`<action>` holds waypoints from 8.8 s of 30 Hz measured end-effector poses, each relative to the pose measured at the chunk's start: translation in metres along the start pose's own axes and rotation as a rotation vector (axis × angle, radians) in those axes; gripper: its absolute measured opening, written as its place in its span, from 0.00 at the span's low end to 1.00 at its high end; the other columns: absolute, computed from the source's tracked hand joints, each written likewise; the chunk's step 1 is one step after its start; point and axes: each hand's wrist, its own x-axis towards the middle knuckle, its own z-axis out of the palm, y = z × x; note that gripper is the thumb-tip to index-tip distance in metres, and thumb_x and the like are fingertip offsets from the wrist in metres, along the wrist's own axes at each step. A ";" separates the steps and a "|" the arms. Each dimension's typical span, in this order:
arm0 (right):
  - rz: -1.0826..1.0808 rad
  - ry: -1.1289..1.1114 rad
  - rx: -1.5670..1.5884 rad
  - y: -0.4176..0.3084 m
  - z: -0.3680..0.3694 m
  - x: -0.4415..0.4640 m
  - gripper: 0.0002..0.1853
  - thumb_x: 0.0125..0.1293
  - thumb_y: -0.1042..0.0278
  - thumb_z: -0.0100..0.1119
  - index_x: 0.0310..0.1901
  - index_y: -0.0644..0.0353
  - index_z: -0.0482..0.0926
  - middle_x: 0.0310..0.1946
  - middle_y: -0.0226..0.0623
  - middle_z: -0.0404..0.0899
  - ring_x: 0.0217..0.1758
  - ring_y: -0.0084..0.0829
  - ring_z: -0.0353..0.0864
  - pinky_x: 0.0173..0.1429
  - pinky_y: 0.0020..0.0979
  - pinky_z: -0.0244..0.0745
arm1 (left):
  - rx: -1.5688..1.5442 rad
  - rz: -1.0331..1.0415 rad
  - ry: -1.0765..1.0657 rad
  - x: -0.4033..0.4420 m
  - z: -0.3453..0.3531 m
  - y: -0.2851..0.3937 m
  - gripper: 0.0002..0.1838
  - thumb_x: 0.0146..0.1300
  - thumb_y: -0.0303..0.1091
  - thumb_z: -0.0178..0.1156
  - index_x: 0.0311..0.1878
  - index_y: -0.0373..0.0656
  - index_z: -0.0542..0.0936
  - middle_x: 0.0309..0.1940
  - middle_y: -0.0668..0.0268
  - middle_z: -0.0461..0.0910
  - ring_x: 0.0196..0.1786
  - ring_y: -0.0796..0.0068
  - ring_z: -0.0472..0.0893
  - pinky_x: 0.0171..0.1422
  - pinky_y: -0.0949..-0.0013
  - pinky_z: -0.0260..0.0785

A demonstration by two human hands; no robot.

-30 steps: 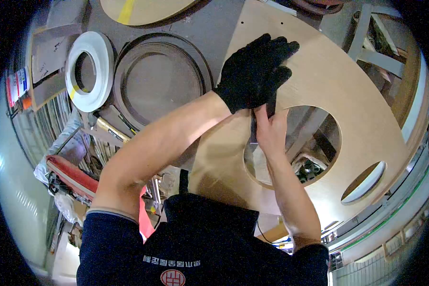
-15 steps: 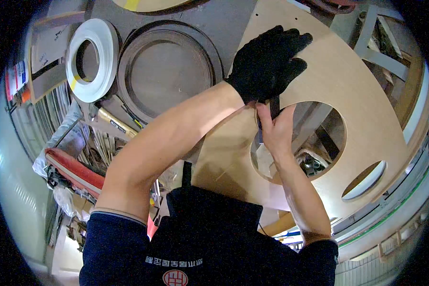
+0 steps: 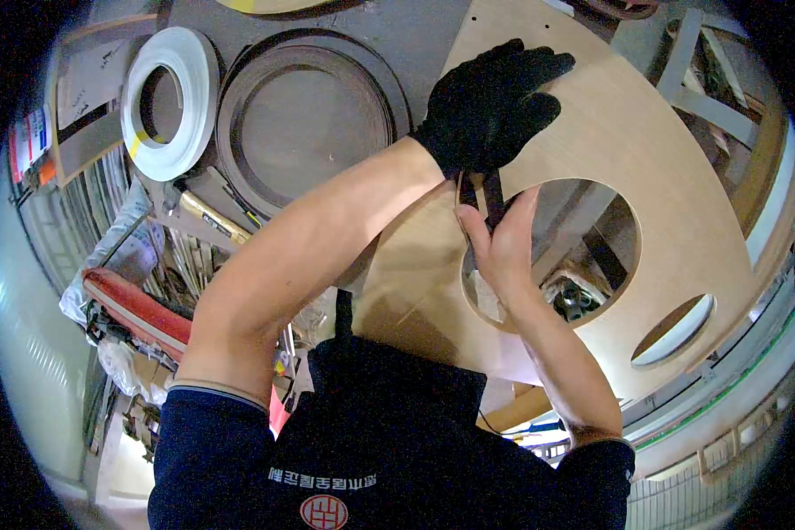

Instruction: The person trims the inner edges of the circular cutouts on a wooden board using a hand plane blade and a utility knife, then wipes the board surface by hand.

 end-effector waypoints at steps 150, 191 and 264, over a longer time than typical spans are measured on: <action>-0.097 0.526 -0.539 0.189 -0.249 -0.154 0.25 0.68 0.58 0.65 0.63 0.59 0.75 0.75 0.44 0.63 0.75 0.50 0.64 0.76 0.49 0.62 | 0.421 -0.071 -0.543 -0.209 0.188 0.245 0.15 0.71 0.32 0.57 0.58 0.43 0.81 0.43 0.52 0.84 0.41 0.52 0.84 0.41 0.53 0.76; -0.126 0.530 -0.578 0.195 -0.251 -0.151 0.24 0.66 0.61 0.66 0.62 0.59 0.75 0.74 0.45 0.65 0.73 0.51 0.67 0.73 0.51 0.61 | 0.459 0.058 -0.540 -0.220 0.167 0.236 0.12 0.70 0.31 0.56 0.54 0.43 0.81 0.33 0.55 0.82 0.36 0.54 0.84 0.37 0.51 0.74; 0.490 1.014 -0.482 0.141 -0.052 -0.298 0.29 0.67 0.55 0.65 0.66 0.60 0.74 0.75 0.49 0.64 0.77 0.50 0.64 0.81 0.50 0.57 | 0.479 0.877 -0.663 -0.209 0.124 0.167 0.23 0.68 0.26 0.51 0.67 0.42 0.76 0.48 0.54 0.79 0.48 0.51 0.77 0.51 0.47 0.68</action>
